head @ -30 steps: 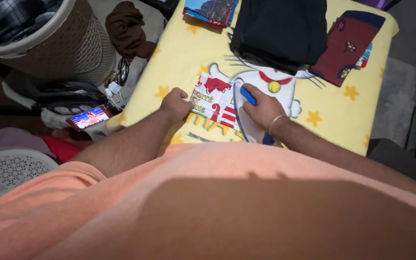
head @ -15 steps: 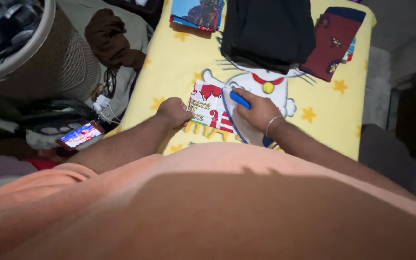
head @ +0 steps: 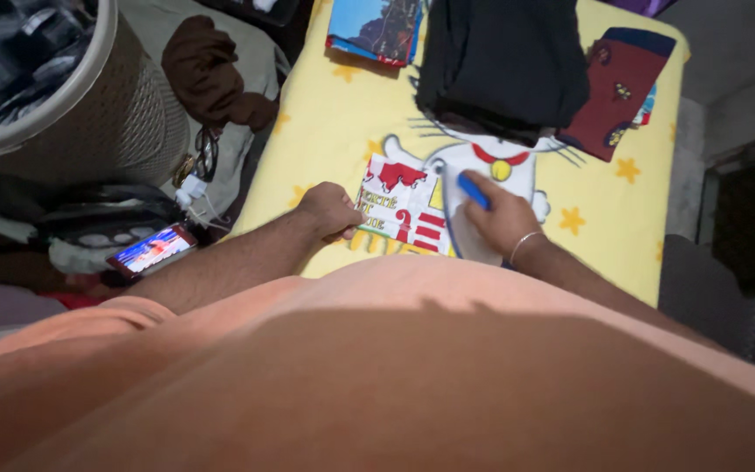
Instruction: The person irons a small, colorful patterned cloth on a yellow ironing board. They repeatedly move the iron over the fabric, adjusting its position with their left hand while holding the iron in their right hand.
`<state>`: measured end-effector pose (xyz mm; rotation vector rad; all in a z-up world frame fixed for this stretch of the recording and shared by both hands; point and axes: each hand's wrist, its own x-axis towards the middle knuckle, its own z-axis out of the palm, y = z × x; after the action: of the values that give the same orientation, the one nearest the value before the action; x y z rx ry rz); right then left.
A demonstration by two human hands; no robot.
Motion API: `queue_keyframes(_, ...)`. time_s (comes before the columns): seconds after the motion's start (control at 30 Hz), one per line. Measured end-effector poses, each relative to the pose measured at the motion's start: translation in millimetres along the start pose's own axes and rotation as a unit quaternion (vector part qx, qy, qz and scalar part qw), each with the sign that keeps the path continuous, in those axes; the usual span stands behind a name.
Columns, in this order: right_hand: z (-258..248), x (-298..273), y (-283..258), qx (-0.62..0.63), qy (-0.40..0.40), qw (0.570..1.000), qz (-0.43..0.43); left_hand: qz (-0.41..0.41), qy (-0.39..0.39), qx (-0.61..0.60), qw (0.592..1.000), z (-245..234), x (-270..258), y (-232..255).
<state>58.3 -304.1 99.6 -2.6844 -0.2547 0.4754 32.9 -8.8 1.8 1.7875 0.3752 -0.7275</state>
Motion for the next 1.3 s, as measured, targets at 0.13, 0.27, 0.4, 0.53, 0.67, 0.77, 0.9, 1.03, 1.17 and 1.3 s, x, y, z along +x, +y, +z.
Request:
queue_keyframes(0.13,-4.4,-3.8,-7.4,-0.046,-0.079,0.996,-0.018,-0.027,-0.028,-0.023,0.999,-7.9,8.2,1.0)
queue_keyframes(0.27,3.6,-0.5,-14.3,-0.048,-0.003,0.999,0.023,-0.052,-0.016,-0.040,0.998,-7.5,11.1,2.5)
queue_keyframes(0.4,2.9,-0.7,-13.4,-0.028,-0.042,0.998,-0.033,-0.053,-0.013,-0.059,0.997,-8.1,8.3,2.0)
queue_keyframes(0.53,-0.5,3.3,-19.5,-0.031,-0.038,0.999,0.016,-0.043,-0.011,-0.069,0.997,-6.4,5.4,1.8)
queue_keyframes(0.67,10.1,3.0,-22.7,-0.008,0.005,0.999,0.040,-0.044,-0.010,-0.086,0.995,-5.5,1.0,3.3)
queue_keyframes(0.77,4.5,-2.2,-19.7,0.001,-0.057,0.993,-0.106,-0.038,0.008,-0.054,0.998,-4.5,-1.6,3.9)
queue_keyframes(0.9,4.6,3.9,-26.6,-0.047,-0.031,0.998,0.036,-0.036,0.006,-0.051,0.998,-2.9,-3.6,6.3)
queue_keyframes(1.03,13.6,3.5,-25.9,0.004,0.009,0.999,0.034,-0.055,0.010,-0.033,0.998,-5.0,-5.2,11.1)
queue_keyframes(1.17,15.4,-9.9,-25.0,-0.004,-0.046,0.999,-0.018,-0.043,0.012,-0.030,0.999,-4.9,-3.0,7.0)
queue_keyframes(1.3,8.8,-3.7,-34.8,-0.031,-0.018,0.999,0.028,-0.028,-0.004,-0.061,0.998,-3.7,-0.5,3.0)
